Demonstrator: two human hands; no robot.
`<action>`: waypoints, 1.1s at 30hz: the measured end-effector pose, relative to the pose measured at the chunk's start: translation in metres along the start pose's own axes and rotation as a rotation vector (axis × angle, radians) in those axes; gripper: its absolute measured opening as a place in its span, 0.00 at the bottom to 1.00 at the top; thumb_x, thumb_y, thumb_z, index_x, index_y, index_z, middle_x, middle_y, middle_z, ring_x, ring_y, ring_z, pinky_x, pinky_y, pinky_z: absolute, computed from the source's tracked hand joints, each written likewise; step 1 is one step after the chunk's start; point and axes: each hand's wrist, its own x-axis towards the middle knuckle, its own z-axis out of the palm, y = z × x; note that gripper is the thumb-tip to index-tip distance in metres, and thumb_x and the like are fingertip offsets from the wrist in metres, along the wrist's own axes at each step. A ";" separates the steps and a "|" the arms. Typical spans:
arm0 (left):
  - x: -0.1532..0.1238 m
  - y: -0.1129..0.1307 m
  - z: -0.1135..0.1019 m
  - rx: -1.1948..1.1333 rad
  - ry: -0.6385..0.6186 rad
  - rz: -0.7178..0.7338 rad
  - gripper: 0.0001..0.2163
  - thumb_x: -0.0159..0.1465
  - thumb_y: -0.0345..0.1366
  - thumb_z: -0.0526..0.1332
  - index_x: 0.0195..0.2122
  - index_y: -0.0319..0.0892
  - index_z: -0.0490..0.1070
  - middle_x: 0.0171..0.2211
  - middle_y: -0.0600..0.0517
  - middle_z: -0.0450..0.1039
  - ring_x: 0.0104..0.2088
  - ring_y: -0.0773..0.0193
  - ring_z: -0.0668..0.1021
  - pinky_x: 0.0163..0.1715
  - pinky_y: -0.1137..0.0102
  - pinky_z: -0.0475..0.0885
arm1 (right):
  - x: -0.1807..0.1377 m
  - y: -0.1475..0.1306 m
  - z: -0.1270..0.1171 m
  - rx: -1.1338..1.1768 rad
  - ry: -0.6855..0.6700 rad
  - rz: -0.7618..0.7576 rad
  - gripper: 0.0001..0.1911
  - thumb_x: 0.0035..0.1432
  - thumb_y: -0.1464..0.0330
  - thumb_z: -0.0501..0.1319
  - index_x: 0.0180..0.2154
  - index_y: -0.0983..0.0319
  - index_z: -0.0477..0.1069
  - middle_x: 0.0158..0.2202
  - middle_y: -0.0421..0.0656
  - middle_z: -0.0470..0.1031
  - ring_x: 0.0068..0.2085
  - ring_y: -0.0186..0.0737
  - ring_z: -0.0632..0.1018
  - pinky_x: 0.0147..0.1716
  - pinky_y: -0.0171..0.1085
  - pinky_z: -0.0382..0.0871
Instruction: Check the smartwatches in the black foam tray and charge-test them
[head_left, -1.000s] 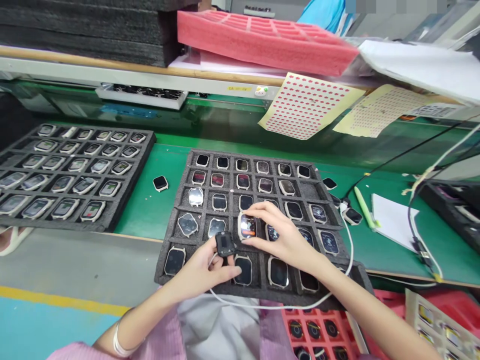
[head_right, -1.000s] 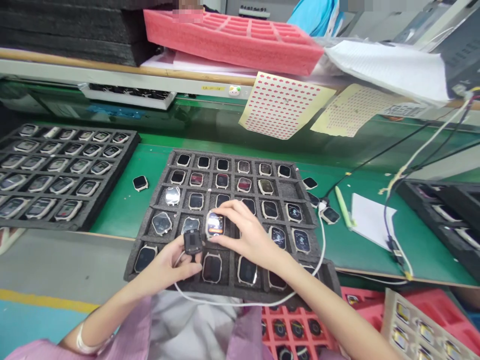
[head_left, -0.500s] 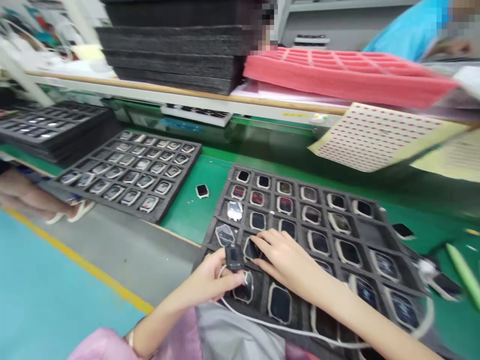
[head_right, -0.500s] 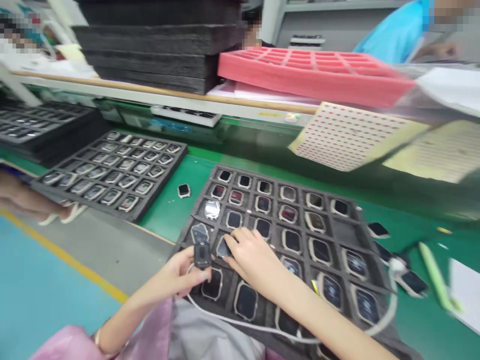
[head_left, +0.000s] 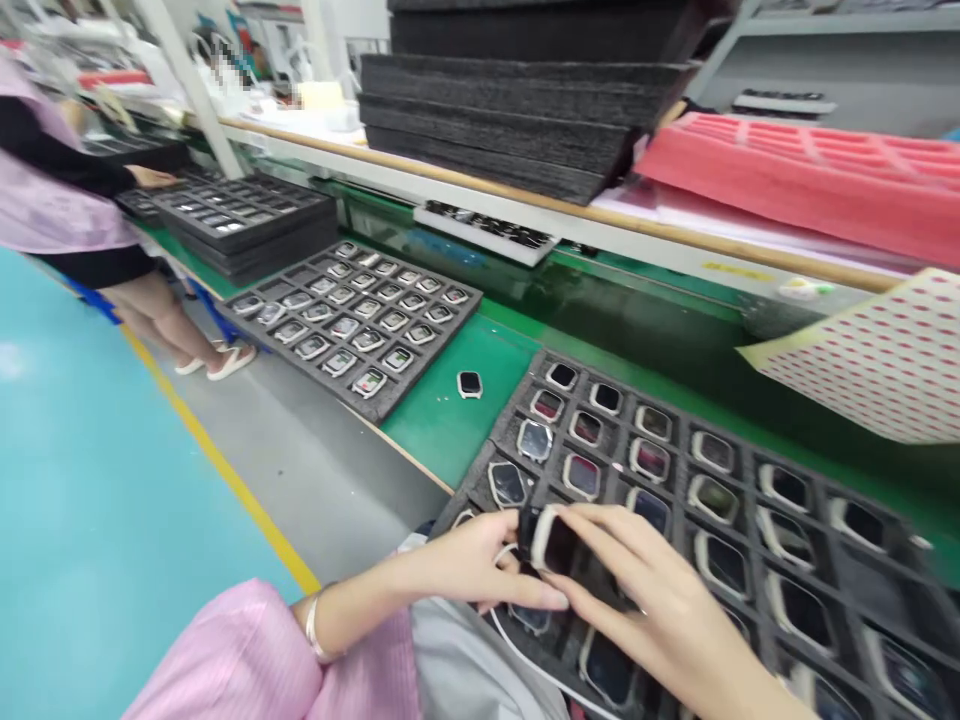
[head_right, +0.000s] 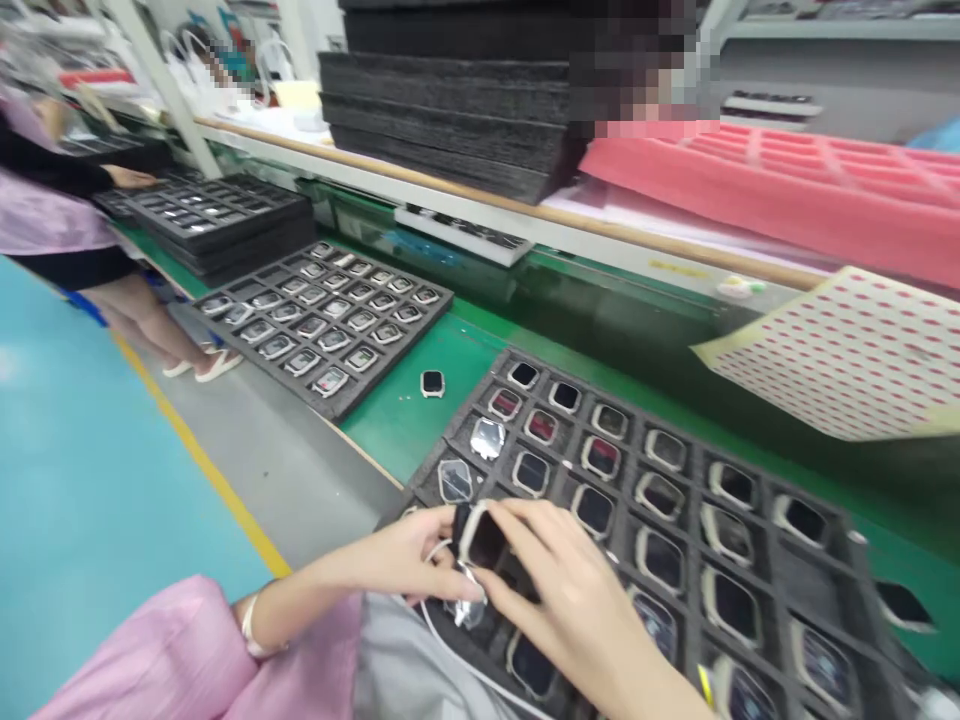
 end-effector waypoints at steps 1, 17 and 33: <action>-0.001 -0.001 0.002 0.014 0.031 -0.006 0.23 0.53 0.40 0.68 0.48 0.40 0.66 0.23 0.59 0.64 0.14 0.77 0.64 0.11 0.80 0.59 | 0.002 -0.007 0.001 0.012 -0.043 -0.014 0.19 0.62 0.64 0.56 0.53 0.63 0.62 0.46 0.52 0.69 0.46 0.51 0.73 0.44 0.48 0.72; -0.004 -0.001 0.017 -0.039 0.201 -0.007 0.16 0.58 0.44 0.62 0.40 0.36 0.71 0.23 0.54 0.71 0.14 0.75 0.63 0.13 0.78 0.56 | 0.003 -0.023 0.008 0.098 -0.114 0.045 0.20 0.64 0.64 0.55 0.55 0.66 0.62 0.49 0.54 0.70 0.49 0.49 0.73 0.48 0.47 0.72; -0.011 -0.009 0.018 -0.007 0.173 0.007 0.12 0.60 0.43 0.61 0.36 0.37 0.70 0.26 0.52 0.73 0.28 0.65 0.73 0.30 0.72 0.67 | -0.037 -0.041 0.022 0.049 -0.120 0.261 0.47 0.55 0.55 0.62 0.64 0.71 0.41 0.60 0.62 0.56 0.60 0.58 0.60 0.53 0.54 0.65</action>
